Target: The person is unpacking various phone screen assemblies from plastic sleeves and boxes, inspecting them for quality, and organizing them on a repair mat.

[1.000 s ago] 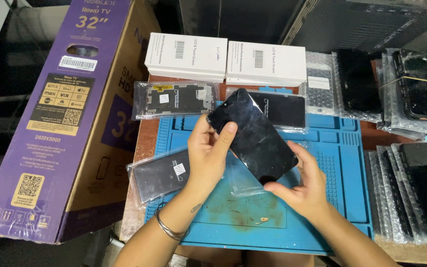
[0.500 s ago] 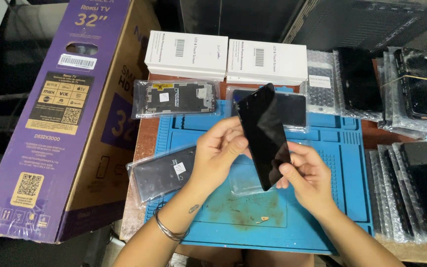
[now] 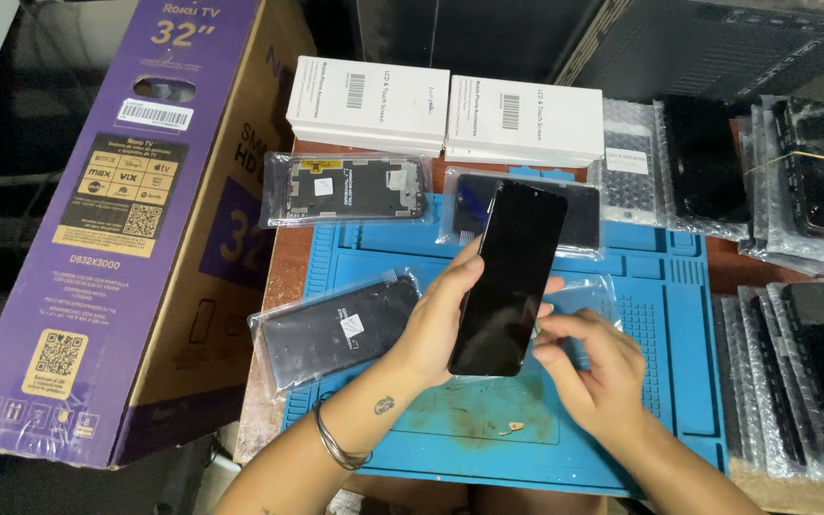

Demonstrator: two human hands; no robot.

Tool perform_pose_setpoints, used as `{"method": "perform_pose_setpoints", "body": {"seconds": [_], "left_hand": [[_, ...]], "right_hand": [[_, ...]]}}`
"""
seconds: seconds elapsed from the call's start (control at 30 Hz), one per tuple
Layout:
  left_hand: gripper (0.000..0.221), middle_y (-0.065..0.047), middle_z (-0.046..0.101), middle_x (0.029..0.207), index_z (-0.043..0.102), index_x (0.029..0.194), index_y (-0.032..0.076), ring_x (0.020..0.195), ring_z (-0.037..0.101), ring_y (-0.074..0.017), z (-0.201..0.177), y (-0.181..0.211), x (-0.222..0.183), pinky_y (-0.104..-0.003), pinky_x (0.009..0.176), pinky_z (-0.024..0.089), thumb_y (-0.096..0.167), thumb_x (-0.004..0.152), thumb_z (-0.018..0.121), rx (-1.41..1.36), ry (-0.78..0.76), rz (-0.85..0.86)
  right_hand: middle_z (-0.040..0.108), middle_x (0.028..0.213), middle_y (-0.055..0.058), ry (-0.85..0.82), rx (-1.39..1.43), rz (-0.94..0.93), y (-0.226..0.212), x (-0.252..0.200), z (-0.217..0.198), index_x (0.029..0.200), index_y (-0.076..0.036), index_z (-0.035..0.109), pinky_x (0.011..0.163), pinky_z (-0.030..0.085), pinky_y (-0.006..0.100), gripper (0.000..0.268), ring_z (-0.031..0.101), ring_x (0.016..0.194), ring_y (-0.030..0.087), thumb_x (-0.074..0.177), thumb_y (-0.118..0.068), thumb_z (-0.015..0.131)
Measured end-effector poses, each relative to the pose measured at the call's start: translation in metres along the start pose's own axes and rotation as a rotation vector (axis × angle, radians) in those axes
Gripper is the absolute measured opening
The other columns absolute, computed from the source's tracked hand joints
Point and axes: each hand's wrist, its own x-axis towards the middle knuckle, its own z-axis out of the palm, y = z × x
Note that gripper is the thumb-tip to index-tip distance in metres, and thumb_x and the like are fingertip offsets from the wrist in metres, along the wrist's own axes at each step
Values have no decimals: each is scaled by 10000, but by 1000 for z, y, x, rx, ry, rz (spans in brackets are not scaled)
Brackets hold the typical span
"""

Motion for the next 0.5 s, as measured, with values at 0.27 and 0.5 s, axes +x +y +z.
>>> {"method": "perform_pose_setpoints", "body": {"seconds": [0.27,0.5], "left_hand": [[700,-230,431,1328,328,1400,16,1180,445,-319,4,-1,-3,-446,1018,349,489,885,350,-208,-82,-313],[512,-206,507,1266,397,1363,47,1156,512,-346,6,-10,-9,-433,1027,413,353,953,406,-133,-189,-236]], "right_hand": [[428,1394,-46,-271,-503,-715,-5,-23,-1,1393,-192,319,995,134,475,953,212,1362,237,790,-920,200],[416,1432,-75,-296,-520,-606,4,-9,-11,1467,-163,108,1014,-68,661,1090,140,1396,296,708,-947,91]]}}
